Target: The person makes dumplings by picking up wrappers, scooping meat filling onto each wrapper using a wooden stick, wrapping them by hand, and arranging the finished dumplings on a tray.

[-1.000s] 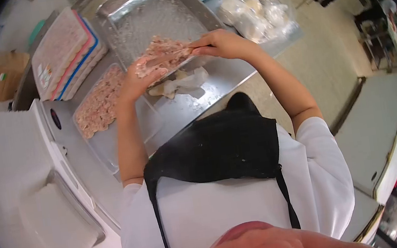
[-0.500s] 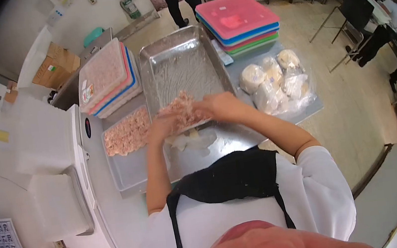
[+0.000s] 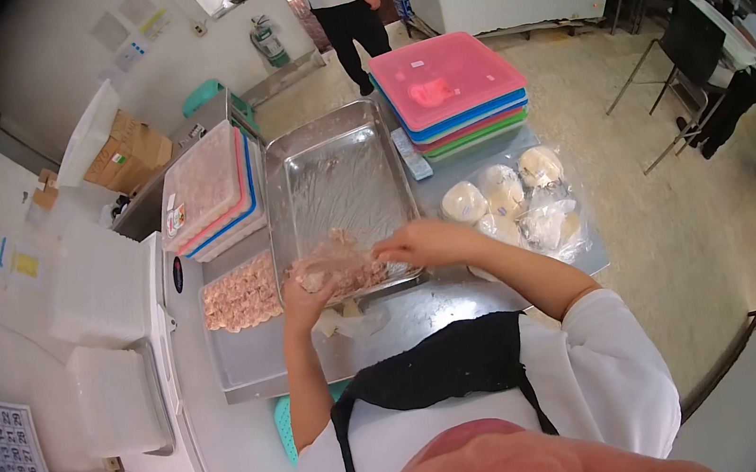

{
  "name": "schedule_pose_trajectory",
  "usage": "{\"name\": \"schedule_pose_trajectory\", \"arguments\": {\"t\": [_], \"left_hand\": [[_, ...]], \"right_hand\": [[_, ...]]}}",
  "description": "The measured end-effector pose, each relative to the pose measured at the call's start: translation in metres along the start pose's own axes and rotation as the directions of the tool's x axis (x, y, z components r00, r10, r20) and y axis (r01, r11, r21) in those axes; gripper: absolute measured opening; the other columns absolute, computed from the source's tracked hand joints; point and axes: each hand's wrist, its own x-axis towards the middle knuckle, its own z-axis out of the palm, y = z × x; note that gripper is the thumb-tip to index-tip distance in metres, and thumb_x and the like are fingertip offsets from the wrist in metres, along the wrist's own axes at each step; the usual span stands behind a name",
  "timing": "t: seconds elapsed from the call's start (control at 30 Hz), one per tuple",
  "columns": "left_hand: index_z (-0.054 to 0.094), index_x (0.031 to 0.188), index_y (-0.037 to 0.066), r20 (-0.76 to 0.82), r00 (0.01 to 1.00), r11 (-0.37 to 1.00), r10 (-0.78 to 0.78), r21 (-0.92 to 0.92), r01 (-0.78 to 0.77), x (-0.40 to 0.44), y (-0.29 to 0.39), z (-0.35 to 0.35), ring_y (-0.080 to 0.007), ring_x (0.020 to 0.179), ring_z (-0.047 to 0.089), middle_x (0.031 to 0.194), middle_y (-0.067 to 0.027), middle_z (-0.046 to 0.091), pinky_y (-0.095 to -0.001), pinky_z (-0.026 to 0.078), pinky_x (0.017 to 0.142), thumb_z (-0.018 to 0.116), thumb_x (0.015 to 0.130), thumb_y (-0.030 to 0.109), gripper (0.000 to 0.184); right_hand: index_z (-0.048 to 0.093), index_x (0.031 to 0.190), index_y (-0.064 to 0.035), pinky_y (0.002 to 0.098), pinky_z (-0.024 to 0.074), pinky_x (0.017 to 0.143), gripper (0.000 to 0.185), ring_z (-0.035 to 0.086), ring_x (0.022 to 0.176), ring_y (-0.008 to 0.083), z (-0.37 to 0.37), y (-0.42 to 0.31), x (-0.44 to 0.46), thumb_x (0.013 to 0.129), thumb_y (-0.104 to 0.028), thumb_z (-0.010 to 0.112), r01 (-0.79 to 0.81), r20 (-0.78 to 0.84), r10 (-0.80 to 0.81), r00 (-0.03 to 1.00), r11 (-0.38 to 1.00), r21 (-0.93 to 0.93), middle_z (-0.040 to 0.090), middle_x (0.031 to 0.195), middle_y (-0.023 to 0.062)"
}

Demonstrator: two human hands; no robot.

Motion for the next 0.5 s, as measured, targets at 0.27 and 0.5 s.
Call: {"name": "schedule_pose_trajectory", "arguments": {"t": [0.27,0.5], "left_hand": [[0.064,0.107,0.002,-0.009,0.976,0.965,-0.217,-0.150,0.213,0.002,-0.024,0.014,-0.0134,0.079,0.058,0.088,-0.0016,0.063,-0.0286,0.046,0.073,0.072,0.074,0.011,0.035],[0.063,0.109,0.001,-0.021,0.946,0.910,-0.323,-0.281,0.305,-0.011,-0.006,0.002,-0.0085,0.073,0.054,0.089,-0.0007,0.061,-0.0233,0.044,0.064,0.073,0.075,0.013,0.038]], "right_hand": [[0.066,0.111,-0.0182,0.0446,0.0501,0.073,0.027,0.063,0.081,0.0352,-0.003,-0.002,0.016,0.092,-0.033,0.052,0.046,-0.067,-0.072,0.995,0.940,-0.338,0.066,0.088,0.0140],[0.068,0.107,-0.0200,0.0473,0.0506,0.072,0.029,0.065,0.083,0.0332,0.016,0.072,0.038,0.089,-0.037,0.054,-0.090,0.089,0.146,0.985,0.883,-0.460,0.068,0.091,0.0132]]}}
